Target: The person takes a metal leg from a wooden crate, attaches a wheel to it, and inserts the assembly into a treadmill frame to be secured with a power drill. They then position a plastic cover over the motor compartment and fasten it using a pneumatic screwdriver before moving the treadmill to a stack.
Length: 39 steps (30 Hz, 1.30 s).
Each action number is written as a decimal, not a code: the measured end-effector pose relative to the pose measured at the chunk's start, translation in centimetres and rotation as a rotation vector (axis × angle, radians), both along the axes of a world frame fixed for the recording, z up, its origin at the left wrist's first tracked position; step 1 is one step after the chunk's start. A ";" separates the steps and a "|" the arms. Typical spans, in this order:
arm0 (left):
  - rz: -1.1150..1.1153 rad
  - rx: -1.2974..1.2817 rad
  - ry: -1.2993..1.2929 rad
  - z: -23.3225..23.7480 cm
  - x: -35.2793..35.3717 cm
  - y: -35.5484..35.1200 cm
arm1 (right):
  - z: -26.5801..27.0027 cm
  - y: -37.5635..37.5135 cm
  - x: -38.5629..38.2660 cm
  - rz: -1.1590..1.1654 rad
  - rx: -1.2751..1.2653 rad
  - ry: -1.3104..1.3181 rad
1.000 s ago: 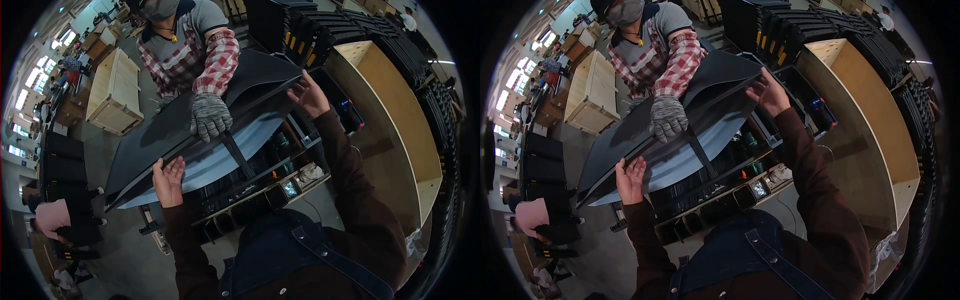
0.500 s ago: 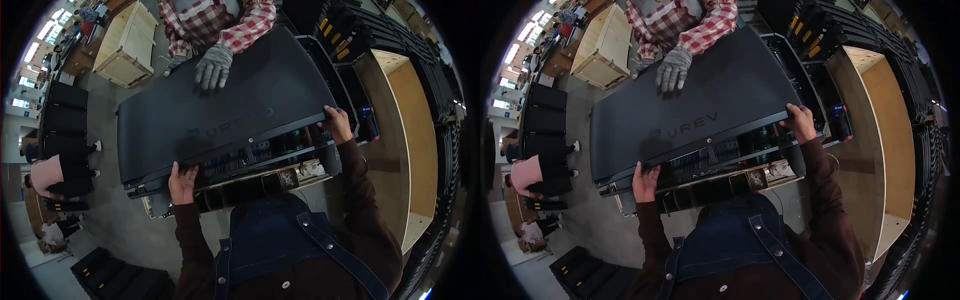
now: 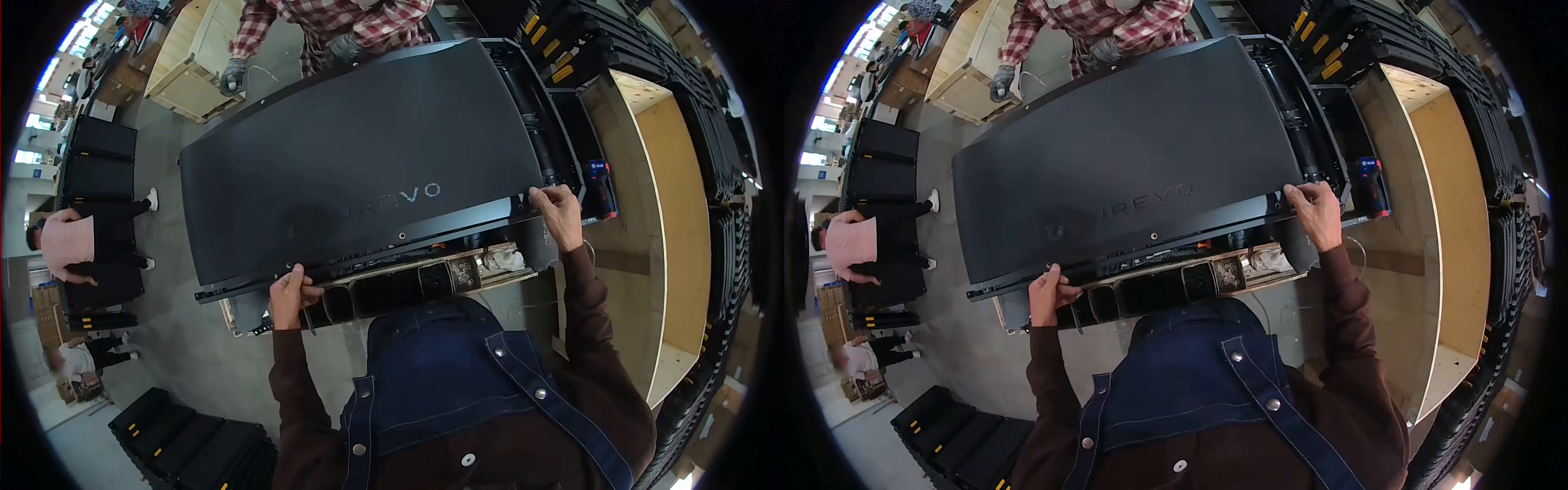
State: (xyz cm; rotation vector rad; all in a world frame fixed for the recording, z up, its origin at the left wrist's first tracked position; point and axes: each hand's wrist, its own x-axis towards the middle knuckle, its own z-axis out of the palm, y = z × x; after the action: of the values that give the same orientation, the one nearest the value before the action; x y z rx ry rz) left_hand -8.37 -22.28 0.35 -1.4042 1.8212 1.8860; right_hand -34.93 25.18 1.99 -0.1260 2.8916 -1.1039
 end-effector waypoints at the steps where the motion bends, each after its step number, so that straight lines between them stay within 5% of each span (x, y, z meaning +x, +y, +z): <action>1: 0.003 0.004 0.000 0.8 0.0 0.7 | -0.4 0.2 0.3 0.032 0.023 0.067; 5: -0.174 -0.297 0.317 1.3 -1.8 4.7 | -1.1 -1.4 1.5 -0.005 0.276 0.144; 7: -0.323 -0.673 0.438 2.3 -4.4 7.2 | -1.1 -1.9 0.4 -0.012 0.269 0.195; 10: -0.609 -1.183 0.663 2.3 -8.4 8.9 | -0.2 -2.1 -0.5 0.286 0.381 0.506; 16: -0.839 -1.405 0.679 0.7 -9.6 4.5 | -1.7 1.3 -3.2 0.623 0.429 0.741; 20: -0.556 -1.638 0.447 0.5 -2.2 -9.9 | -2.5 2.2 -2.0 0.512 0.473 0.672; 23: -0.291 -1.763 0.026 -1.8 3.4 -19.5 | -3.0 -0.5 -1.2 0.347 0.434 0.449; 25: -0.006 -1.482 -0.212 -2.0 4.7 -21.8 | -3.5 -2.3 -2.1 0.261 0.447 0.327; 26: -0.014 -1.476 -0.199 -2.2 5.2 -22.7 | -4.8 -2.1 -2.7 0.249 0.456 0.328; 28: -0.128 -1.177 -0.642 -2.7 7.0 -24.9 | -5.6 -2.5 -3.4 0.200 0.459 0.373; 29: -0.131 -1.176 -0.635 -3.2 8.5 -26.0 | -5.4 -2.3 -3.5 0.195 0.463 0.376; 31: -0.360 -1.628 -0.409 -5.1 11.7 -26.6 | -4.9 -0.7 -2.8 0.117 0.824 0.105; 35: -0.452 -1.585 -0.395 -5.8 12.3 -27.9 | -4.4 2.0 -2.1 0.155 0.787 0.299; 39: -0.331 -1.446 -0.293 -8.0 11.4 -32.8 | -4.6 -0.9 -3.5 0.044 0.750 0.216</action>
State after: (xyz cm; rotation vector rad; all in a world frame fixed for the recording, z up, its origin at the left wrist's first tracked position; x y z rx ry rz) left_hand 3.05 -55.08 -7.60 -1.2829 3.0241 -0.0518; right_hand -38.47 24.24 -2.61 -0.2833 3.2400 0.0542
